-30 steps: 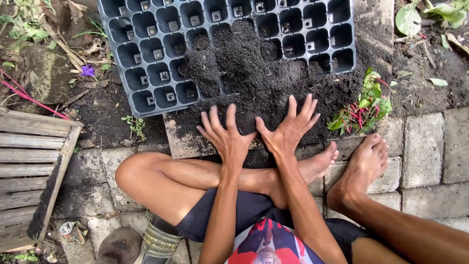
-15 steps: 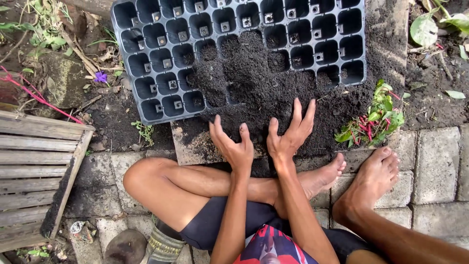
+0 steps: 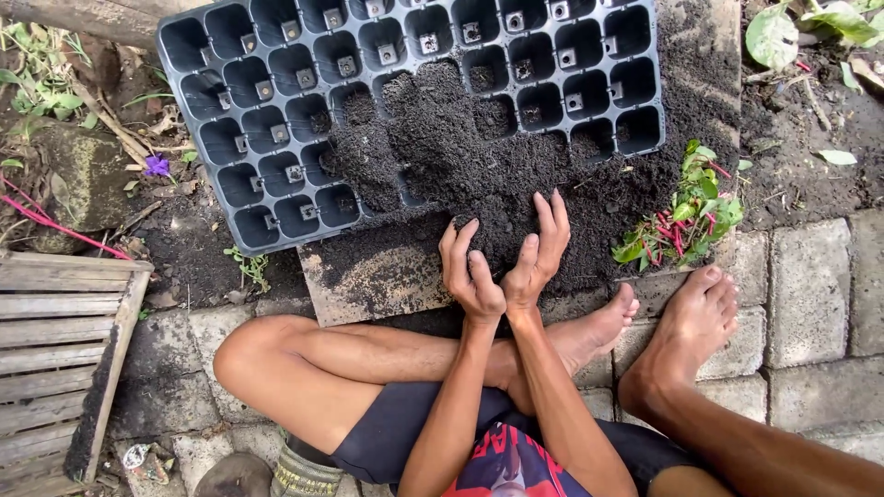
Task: Planting small seedlings into a plastic tray and then refilling the tray with soil by hand.
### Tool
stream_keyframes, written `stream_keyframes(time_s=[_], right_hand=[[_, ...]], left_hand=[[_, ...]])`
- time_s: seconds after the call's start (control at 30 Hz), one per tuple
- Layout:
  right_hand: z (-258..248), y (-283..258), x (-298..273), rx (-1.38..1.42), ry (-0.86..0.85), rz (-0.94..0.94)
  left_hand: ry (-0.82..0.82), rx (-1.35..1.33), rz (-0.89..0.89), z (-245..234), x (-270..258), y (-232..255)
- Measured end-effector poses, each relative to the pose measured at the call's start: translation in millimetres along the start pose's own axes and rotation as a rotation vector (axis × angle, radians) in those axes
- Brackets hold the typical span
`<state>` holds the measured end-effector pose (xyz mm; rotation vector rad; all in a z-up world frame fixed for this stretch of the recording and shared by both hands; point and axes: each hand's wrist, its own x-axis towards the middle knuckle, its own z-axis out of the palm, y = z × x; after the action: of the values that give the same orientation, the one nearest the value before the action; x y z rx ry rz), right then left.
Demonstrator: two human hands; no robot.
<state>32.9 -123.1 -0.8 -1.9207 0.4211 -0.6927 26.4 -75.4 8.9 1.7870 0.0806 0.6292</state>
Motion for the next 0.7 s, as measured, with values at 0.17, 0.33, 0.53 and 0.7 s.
stream_keyframes(time_s=[0.17, 0.33, 0.53, 0.7], right_hand=[[-3.4, -12.7, 5.7, 0.156, 0.038, 0.096], [-13.1, -21.5, 15.0, 0.245, 0.059, 0.172], [-26.2, -59.6, 22.7, 0.515, 0.097, 0.43], [-26.6, -88.6, 36.4, 0.787, 0.135, 0.623]], left_hand=[[0.097, -0.188, -0.113, 7.0, -4.5, -10.0], [0.117, -0.273, -0.29, 14.1, 1.5, 12.1], [0.087, -0.406, -0.531, 9.3, 6.7, 34.1], [0.066, -0.441, -0.588, 5.2, 32.1, 67.5]])
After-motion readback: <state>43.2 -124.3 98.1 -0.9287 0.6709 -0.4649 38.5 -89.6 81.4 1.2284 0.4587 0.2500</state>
